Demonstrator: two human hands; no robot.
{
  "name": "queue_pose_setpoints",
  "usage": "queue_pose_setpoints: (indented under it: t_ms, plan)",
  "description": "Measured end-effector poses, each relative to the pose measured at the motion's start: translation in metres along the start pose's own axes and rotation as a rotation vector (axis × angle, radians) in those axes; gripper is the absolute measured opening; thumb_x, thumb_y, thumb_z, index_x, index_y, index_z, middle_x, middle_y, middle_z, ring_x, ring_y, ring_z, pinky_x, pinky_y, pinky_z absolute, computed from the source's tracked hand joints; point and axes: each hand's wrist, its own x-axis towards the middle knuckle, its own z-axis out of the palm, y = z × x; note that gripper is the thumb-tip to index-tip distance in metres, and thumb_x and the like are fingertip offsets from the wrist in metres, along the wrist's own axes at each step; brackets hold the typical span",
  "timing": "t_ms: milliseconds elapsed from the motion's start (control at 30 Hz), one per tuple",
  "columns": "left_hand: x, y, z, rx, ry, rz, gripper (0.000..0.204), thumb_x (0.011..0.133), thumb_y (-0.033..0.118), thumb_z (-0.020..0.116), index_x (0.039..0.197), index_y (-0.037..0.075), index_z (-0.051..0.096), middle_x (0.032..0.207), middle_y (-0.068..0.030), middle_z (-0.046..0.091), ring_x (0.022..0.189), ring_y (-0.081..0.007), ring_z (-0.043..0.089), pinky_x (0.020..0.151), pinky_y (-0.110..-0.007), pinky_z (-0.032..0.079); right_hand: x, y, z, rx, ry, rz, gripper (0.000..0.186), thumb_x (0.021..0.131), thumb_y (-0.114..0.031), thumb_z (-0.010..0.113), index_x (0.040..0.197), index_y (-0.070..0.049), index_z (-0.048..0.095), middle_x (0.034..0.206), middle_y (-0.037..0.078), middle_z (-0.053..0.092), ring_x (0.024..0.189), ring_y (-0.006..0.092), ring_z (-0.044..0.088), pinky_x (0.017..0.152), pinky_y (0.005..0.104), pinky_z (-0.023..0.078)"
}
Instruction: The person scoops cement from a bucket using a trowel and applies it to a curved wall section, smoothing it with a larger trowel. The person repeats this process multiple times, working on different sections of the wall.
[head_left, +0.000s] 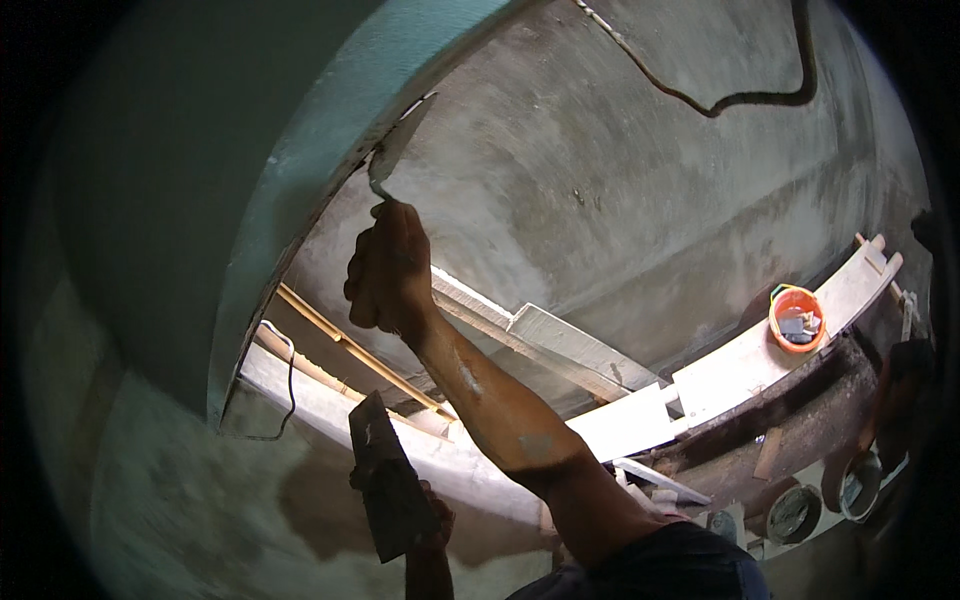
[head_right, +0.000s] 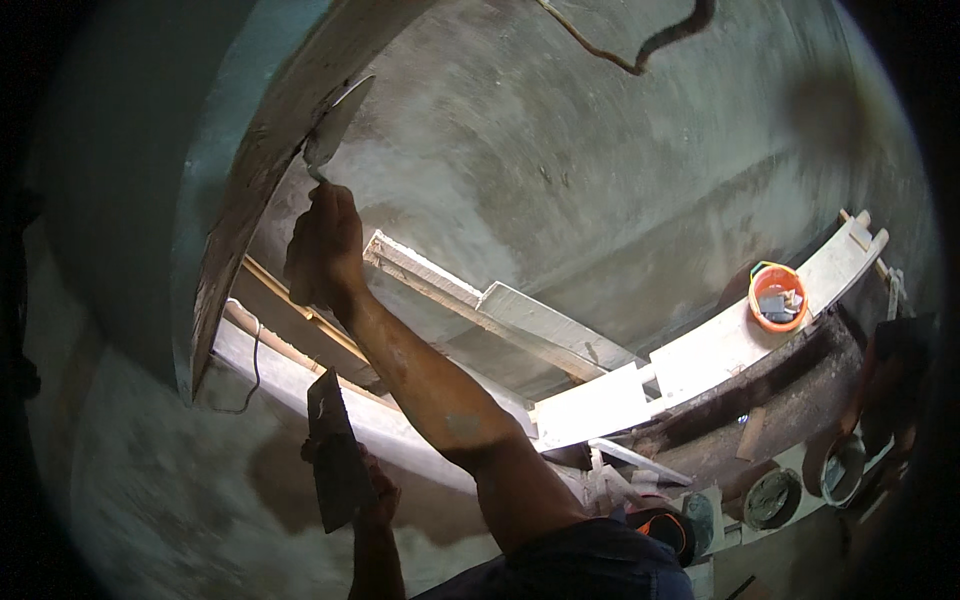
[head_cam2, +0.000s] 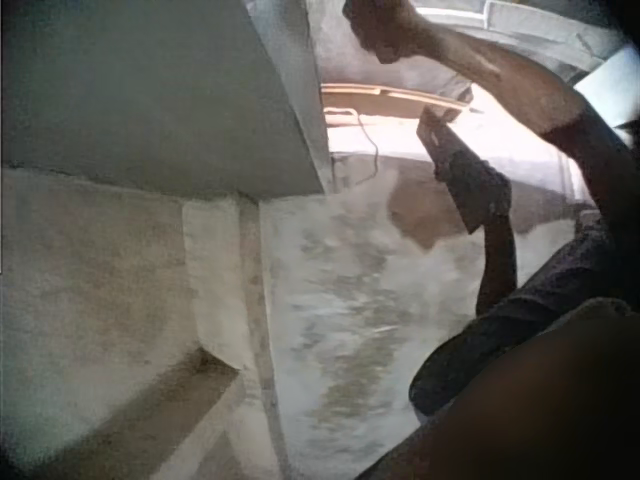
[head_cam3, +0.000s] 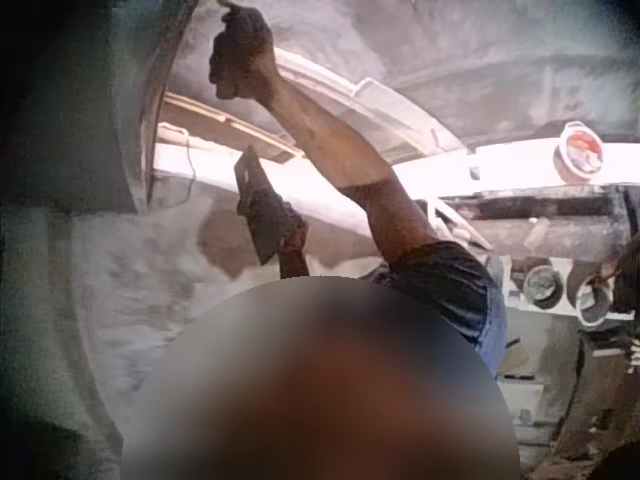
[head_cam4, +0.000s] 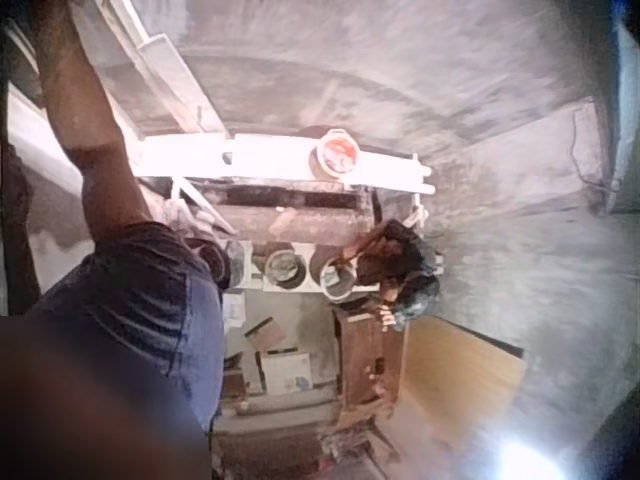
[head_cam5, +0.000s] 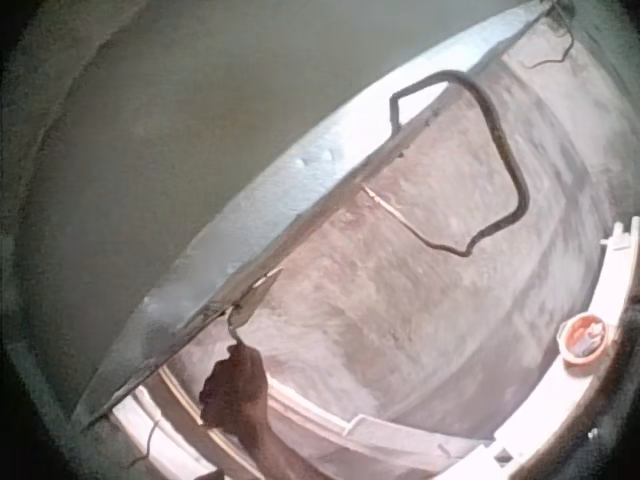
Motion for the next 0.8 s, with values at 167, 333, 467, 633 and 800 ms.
queue_pose_setpoints:
  t_ms: [167,333,467,633,800]
  plan:
    - [0.008,0.002,0.002,-0.080,0.328,0.173,0.044,0.103,0.042,0.059,0.134,0.011,0.058,0.096,0.0047,0.063,0.077,-0.0063,0.058,0.067,-0.025,0.049,-0.017,-0.027,-0.012,-0.003,-0.004,0.047,0.032,0.103,-0.047,0.051,0.114,-0.017,0.048,0.070,0.002,0.047,0.048,0.0178,0.045,0.040,0.0347,0.037]
    - [0.006,0.002,-0.003,0.048,0.180,0.048,0.051,0.102,0.047,0.060,0.136,0.010,0.056,0.094,0.0053,0.062,0.076,-0.0062,0.057,0.074,-0.025,0.052,-0.009,-0.025,0.013,-0.072,-0.163,-0.112,0.031,0.100,-0.047,0.052,0.111,-0.018,0.050,0.069,0.003,0.047,0.047,0.0200,0.045,0.041,0.0397,0.039]
    - [0.007,0.004,-0.012,0.135,-0.030,-0.091,0.050,0.101,0.048,0.061,0.134,0.011,0.057,0.089,0.0052,0.060,0.070,-0.0048,0.052,0.067,-0.023,0.047,-0.014,-0.005,0.024,0.114,-0.030,0.240,0.033,0.100,-0.047,0.053,0.112,-0.016,0.050,0.070,0.005,0.049,0.048,0.0213,0.047,0.042,0.0398,0.041]
    - [0.020,0.003,-0.015,-0.092,-0.145,-0.159,0.048,0.102,0.049,0.058,0.134,0.013,0.058,0.105,-0.0014,0.064,0.086,-0.0111,0.059,0.080,-0.031,0.049,-0.043,-0.004,0.013,-0.011,-0.025,0.327,0.038,0.099,-0.055,0.052,0.113,-0.019,0.050,0.073,0.003,0.046,0.053,0.0200,0.045,0.047,0.0405,0.039]
    - [0.016,0.000,-0.008,-0.099,0.046,-0.059,0.043,0.099,0.046,0.063,0.126,0.013,0.061,0.084,0.0045,0.060,0.063,-0.0029,0.048,0.054,-0.023,0.037,-0.042,-0.055,-0.002,-0.002,-0.037,0.086,0.047,0.099,-0.062,0.054,0.118,-0.019,0.050,0.077,0.005,0.050,0.056,0.0252,0.051,0.046,0.0457,0.041]
